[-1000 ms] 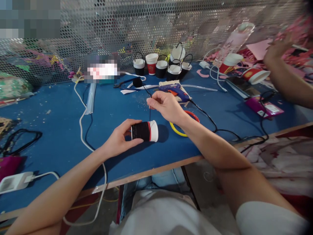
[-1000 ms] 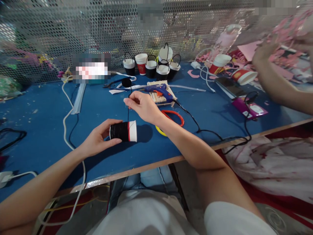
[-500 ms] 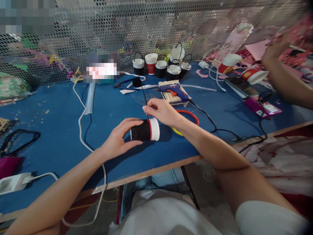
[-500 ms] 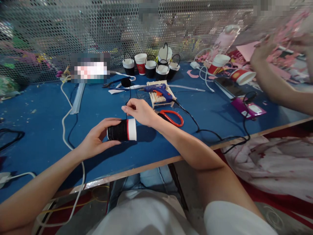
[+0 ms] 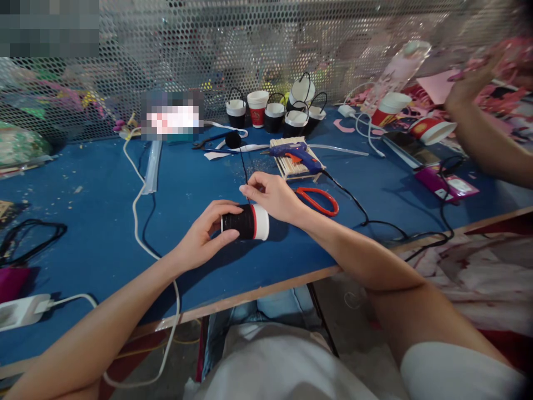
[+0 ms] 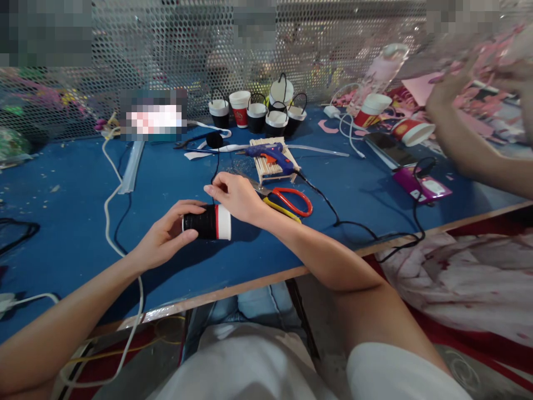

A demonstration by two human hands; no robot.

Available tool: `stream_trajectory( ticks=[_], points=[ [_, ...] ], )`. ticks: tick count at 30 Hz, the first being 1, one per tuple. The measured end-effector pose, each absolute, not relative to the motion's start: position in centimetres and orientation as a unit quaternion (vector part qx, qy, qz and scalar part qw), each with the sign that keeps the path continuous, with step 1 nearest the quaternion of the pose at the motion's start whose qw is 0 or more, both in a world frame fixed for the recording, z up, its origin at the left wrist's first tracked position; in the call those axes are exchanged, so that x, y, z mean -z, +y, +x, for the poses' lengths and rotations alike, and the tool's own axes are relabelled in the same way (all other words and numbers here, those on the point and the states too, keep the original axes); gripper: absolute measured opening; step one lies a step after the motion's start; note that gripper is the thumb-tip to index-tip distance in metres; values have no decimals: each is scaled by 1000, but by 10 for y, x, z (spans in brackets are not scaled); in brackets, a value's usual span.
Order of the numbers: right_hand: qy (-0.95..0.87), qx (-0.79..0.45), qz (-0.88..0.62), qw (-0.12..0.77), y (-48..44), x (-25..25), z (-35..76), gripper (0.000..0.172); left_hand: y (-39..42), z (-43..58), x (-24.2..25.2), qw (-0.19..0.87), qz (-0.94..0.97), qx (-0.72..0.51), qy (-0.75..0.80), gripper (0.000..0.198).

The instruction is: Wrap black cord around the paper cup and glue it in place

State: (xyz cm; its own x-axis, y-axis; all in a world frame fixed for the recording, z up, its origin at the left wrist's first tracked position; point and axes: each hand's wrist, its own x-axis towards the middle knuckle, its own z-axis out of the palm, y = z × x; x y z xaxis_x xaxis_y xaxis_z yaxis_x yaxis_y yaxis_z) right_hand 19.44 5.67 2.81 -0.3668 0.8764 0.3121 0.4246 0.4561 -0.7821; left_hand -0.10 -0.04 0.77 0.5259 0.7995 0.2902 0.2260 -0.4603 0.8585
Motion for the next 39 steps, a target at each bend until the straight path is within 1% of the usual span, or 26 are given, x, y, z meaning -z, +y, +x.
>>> stream_trajectory(
  ticks=[1,4,6,9,11,19,24,27,30,33,36,39],
  points=[
    [-769,-304,-424,370,56,-28,194,26,0,-1,-8,400,772,-359,339,34],
    [-768,-301,-428,369,55,-30,194,26,0,-1,-8,418,754,-356,361,46],
    [-769,-301,-426,369,54,-31,195,26,1,-1,-7,417,754,-356,361,51],
    [-772,-305,-422,364,54,-32,196,26,1,-1,-5,398,768,-372,336,49],
    [-774,-309,-420,359,54,-32,196,25,1,-1,-2,406,764,-378,330,50],
    [-777,-315,-415,354,52,-33,197,24,2,-3,-6,393,778,-367,327,48],
    [-781,-311,-417,345,52,-34,198,24,2,-4,-7,413,769,-336,354,58],
    [-781,-305,-423,344,52,-34,197,22,3,-3,-4,417,764,-355,341,55],
    [-784,-291,-426,346,52,-32,195,23,3,-1,-2,435,749,-363,344,56],
    [-787,-287,-425,343,51,-31,193,23,3,-1,-3,440,740,-358,361,49],
    [-785,-298,-418,347,52,-29,195,22,3,-1,-6,400,767,-361,349,43],
    [-782,-318,-400,357,57,-29,196,21,3,-2,-8,358,797,-354,335,48]
  ],
)
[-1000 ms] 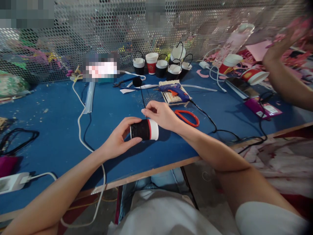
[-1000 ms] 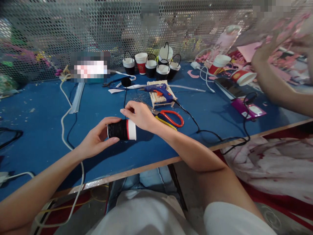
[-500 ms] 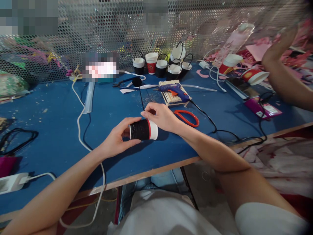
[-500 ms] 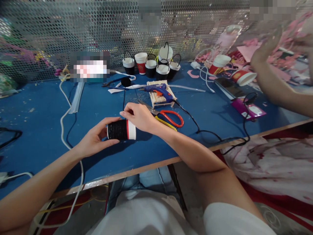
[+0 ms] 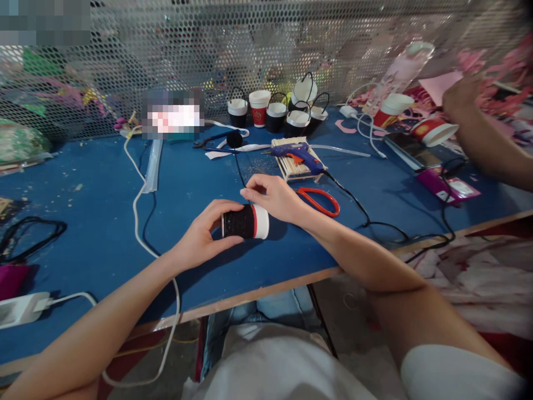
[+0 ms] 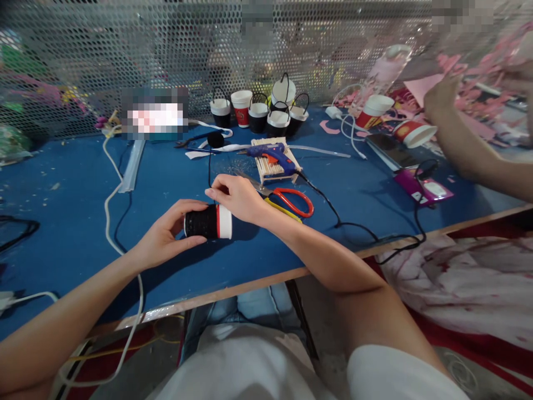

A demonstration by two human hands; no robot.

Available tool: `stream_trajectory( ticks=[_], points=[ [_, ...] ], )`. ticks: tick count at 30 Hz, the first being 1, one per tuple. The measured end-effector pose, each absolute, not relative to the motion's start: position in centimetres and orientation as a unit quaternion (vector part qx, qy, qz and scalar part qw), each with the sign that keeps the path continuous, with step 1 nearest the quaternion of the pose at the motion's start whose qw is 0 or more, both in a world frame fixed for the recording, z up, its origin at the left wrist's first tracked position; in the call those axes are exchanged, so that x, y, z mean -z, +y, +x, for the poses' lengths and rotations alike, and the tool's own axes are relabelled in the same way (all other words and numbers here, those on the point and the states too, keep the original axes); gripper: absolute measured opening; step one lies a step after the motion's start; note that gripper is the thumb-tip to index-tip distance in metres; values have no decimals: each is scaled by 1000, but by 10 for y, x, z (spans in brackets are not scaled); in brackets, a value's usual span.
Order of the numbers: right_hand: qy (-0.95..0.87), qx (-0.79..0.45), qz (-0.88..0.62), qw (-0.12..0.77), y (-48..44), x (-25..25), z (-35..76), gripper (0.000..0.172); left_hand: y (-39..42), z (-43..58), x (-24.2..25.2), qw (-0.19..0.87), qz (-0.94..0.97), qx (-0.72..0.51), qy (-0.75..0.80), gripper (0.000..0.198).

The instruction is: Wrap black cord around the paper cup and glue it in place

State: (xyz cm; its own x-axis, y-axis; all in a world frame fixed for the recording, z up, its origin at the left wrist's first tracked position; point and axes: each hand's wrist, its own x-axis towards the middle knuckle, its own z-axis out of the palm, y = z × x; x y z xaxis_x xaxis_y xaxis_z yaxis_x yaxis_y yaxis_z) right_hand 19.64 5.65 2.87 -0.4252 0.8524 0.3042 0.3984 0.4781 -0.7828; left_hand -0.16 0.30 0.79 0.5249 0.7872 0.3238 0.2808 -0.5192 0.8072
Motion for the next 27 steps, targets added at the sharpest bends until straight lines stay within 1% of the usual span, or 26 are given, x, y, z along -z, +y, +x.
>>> stream_trajectory(
  ticks=[4,7,10,13,16,19,21,22,23,24,25,27],
  points=[
    [-777,-353,-371,366,61,-31,194,22,1,-2,-10,329,823,-323,332,58],
    [-780,-380,-336,366,62,-32,189,23,-1,-2,-13,306,850,-280,324,61],
    [-792,-392,-315,346,63,-30,183,24,-2,0,-16,284,868,-249,322,61],
    [-798,-379,-340,324,65,-28,182,25,-2,1,-17,282,863,-248,338,57],
    [-780,-360,-397,325,68,-34,192,31,-1,0,-16,293,852,-255,352,54],
    [-755,-294,-454,371,78,-51,214,32,2,-3,-14,297,839,-268,369,53],
    [-732,-195,-505,414,90,-62,235,26,4,-6,-12,291,830,-280,384,53],
    [-720,-135,-536,419,97,-65,246,22,6,-7,-11,288,826,-286,391,54],
    [-713,-77,-569,402,105,-67,257,17,7,-8,-10,285,822,-293,398,54],
    [-712,-36,-598,366,113,-66,267,14,9,-9,-9,282,818,-298,404,55],
    [-716,-21,-621,320,120,-64,277,10,10,-10,-7,279,814,-302,409,56],
    [-722,-38,-650,232,132,-54,290,4,12,-10,-6,270,811,-307,419,56]
  ],
)
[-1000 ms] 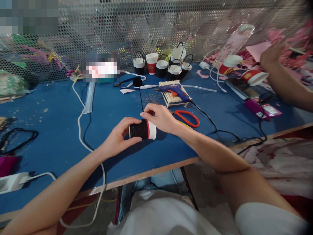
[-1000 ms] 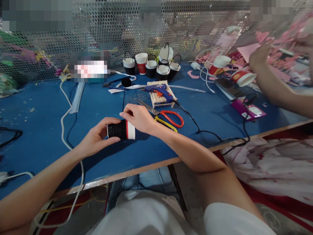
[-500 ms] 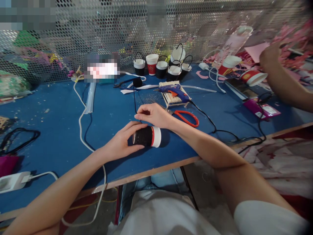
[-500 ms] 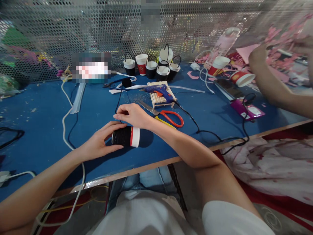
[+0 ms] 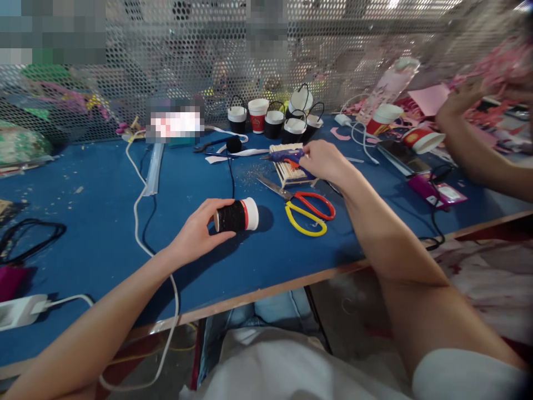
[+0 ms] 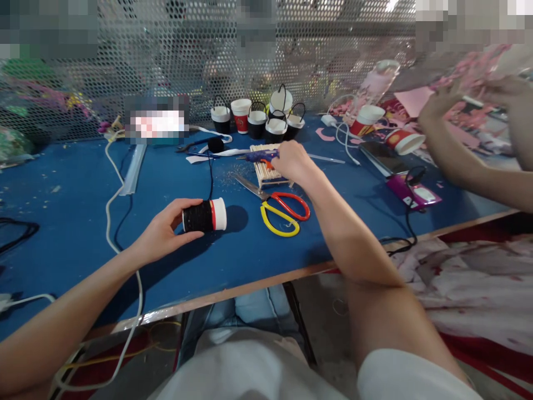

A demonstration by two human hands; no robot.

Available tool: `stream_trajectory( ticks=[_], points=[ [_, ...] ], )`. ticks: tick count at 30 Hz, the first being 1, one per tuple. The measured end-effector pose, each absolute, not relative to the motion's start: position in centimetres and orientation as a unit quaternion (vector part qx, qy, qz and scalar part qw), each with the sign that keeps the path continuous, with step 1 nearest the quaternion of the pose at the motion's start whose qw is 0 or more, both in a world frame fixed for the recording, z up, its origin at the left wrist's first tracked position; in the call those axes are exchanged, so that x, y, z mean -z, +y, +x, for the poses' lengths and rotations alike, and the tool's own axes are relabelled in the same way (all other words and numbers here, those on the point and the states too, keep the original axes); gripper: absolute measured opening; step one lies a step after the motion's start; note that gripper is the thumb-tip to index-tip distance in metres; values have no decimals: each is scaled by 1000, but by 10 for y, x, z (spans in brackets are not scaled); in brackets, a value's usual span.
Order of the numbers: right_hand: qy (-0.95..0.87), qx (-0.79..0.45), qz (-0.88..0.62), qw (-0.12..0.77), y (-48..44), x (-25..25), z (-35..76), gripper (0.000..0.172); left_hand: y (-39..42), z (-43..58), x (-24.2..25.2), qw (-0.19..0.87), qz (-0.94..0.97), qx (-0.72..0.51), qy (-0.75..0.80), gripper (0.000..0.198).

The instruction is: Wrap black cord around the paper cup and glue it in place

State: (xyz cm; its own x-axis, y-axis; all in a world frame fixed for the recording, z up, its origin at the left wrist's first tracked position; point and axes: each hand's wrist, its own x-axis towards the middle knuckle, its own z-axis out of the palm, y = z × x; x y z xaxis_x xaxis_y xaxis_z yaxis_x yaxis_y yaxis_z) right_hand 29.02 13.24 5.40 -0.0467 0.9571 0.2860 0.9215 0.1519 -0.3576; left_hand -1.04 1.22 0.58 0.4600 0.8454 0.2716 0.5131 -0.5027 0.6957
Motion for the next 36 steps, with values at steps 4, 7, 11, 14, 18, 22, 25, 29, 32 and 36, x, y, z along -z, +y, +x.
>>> stream_trajectory(
  ticks=[4,7,11,14,18,22,25,29,32,36],
  points=[
    [-730,-38,-658,180,142,-33,299,6,14,-11,-4,251,812,-309,426,58],
    [-725,-23,-659,201,140,-26,298,7,14,-11,-5,251,809,-311,431,58],
    [-700,-45,-668,248,134,-24,297,26,14,-11,-6,264,802,-311,436,57],
    [-666,-61,-682,296,126,-29,295,41,14,-11,-6,271,798,-307,441,56],
    [-676,-120,-649,326,109,-41,288,32,13,-10,-5,279,800,-318,426,57],
    [-693,-243,-593,332,91,-52,280,19,13,-10,-4,298,798,-322,413,53],
    [-687,-296,-562,353,79,-57,272,25,15,-12,-3,291,799,-332,408,47],
    [-688,-397,-505,337,62,-60,257,23,18,-15,-1,268,799,-343,414,47],
    [-700,-421,-484,313,54,-58,250,24,19,-15,0,259,798,-349,417,47],
    [-731,-360,-509,279,49,-52,248,22,21,-16,2,253,795,-357,420,45]
  ],
)
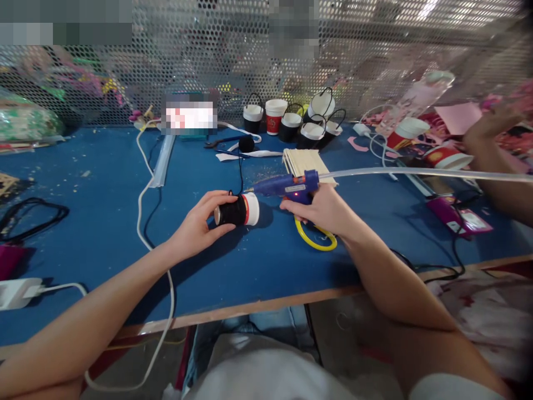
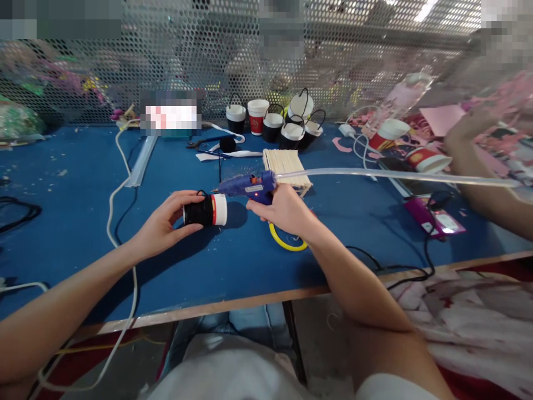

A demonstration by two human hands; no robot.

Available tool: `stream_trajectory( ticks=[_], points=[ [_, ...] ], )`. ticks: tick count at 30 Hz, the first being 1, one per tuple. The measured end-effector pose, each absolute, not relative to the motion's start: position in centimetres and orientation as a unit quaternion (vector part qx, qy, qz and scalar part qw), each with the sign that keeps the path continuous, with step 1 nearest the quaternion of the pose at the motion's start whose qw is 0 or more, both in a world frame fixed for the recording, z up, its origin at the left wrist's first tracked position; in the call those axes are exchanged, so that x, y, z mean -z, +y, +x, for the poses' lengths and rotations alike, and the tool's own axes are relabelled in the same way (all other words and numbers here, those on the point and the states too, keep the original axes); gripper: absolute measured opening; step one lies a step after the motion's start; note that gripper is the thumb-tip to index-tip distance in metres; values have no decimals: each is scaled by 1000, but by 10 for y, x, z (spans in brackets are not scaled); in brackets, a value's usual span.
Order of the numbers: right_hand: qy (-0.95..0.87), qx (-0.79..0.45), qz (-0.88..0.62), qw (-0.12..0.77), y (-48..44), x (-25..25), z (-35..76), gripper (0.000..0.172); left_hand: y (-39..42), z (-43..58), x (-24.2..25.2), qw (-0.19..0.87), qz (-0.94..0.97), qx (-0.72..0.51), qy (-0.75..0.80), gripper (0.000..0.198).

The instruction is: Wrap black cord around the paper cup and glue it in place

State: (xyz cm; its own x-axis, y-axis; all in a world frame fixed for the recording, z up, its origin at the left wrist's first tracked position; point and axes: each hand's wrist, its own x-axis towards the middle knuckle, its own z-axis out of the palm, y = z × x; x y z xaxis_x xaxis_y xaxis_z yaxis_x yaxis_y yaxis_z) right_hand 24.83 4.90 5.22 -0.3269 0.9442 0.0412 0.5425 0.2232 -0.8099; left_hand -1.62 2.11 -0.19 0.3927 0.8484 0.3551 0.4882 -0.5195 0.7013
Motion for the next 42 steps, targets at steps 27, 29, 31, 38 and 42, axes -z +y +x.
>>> stream_trajectory(
  ticks=[27,29,31,38,42],
  points=[
    [-803,-206,-495,260,39,-56,244,20,24,-19,6,266,789,-381,402,47],
    [-804,-214,-488,264,40,-55,243,19,23,-19,6,267,789,-379,403,47],
    [-806,-216,-480,271,41,-53,242,19,22,-18,5,271,790,-375,403,46],
    [-811,-200,-477,273,41,-51,241,25,21,-17,3,293,779,-377,407,48],
    [-813,-200,-479,262,39,-52,244,23,20,-14,3,347,744,-399,409,47]
  ],
)
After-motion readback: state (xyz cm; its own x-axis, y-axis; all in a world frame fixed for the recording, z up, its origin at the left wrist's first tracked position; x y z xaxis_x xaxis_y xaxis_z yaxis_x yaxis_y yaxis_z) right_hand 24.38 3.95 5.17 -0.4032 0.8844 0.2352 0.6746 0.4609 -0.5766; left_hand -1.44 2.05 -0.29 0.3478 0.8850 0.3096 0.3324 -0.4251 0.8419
